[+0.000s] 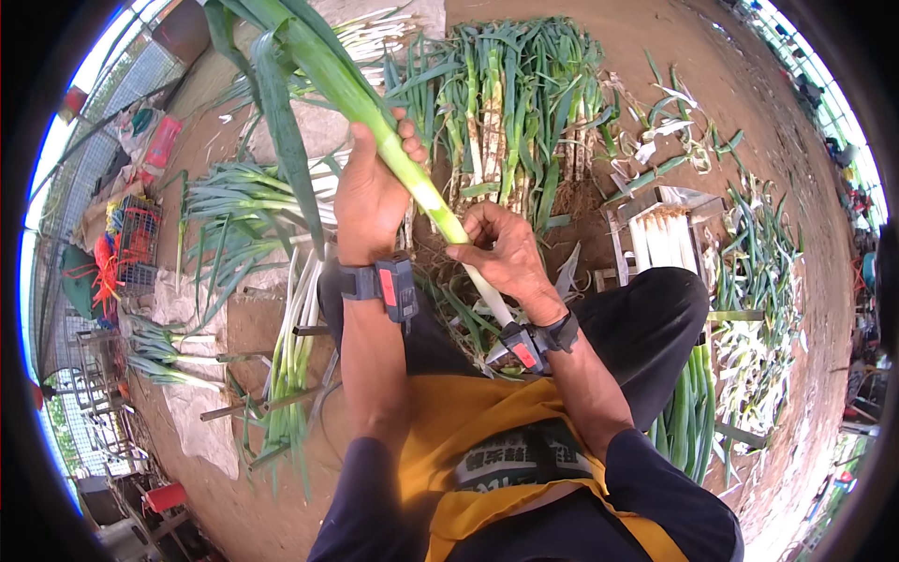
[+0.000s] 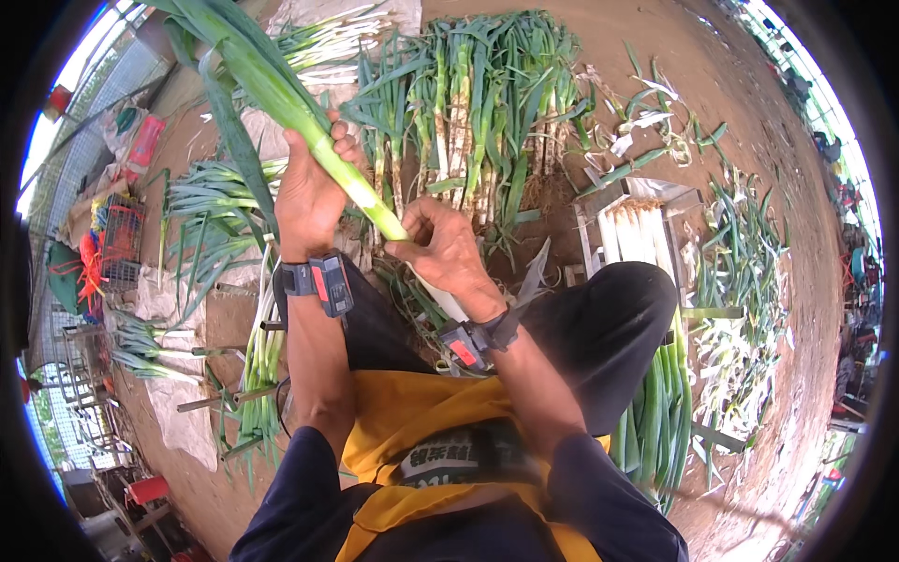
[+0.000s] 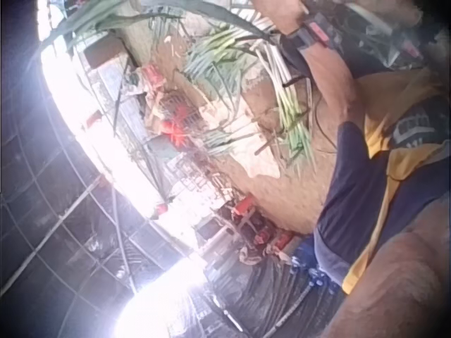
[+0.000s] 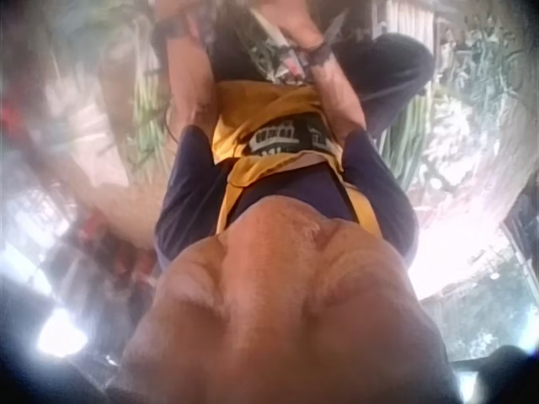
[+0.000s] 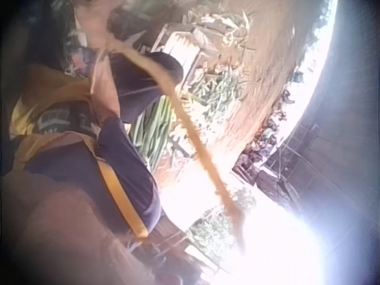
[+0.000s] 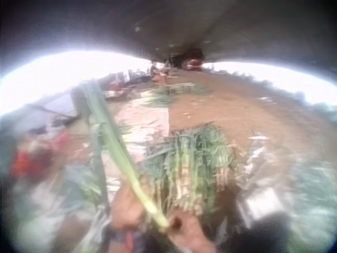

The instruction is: Peeling and cleaning harvested leeks by stripping the outer skins by hand.

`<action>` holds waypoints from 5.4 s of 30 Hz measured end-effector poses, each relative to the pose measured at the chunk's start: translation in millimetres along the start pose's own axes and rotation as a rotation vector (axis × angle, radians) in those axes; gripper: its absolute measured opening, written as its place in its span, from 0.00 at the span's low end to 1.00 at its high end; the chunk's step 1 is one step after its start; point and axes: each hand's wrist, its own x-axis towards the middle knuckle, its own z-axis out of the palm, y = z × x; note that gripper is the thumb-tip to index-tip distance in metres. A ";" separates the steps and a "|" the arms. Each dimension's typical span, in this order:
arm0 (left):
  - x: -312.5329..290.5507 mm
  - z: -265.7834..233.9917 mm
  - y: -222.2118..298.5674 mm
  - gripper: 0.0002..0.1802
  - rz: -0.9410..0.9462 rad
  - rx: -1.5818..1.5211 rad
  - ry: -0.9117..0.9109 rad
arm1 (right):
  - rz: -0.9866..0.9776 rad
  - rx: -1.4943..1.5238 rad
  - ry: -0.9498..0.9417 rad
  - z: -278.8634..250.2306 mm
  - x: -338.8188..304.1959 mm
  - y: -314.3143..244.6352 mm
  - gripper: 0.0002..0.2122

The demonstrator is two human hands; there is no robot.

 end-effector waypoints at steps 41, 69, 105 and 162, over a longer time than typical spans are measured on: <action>-3.6 -15.6 12.6 0.32 0.126 -0.063 0.128 | -0.110 -0.088 -0.184 -30.1 -56.7 -8.3 0.06; -34.2 -7.7 83.0 0.48 0.471 0.135 0.059 | 0.771 -1.130 -0.805 -50.3 -99.0 254.2 0.14; -55.6 -16.0 95.0 0.44 0.654 0.119 0.198 | 0.522 -0.502 0.038 -102.0 -38.2 156.8 0.29; -13.5 29.3 9.1 0.20 0.169 1.135 0.693 | 0.767 -0.310 0.242 -37.8 128.4 308.2 0.26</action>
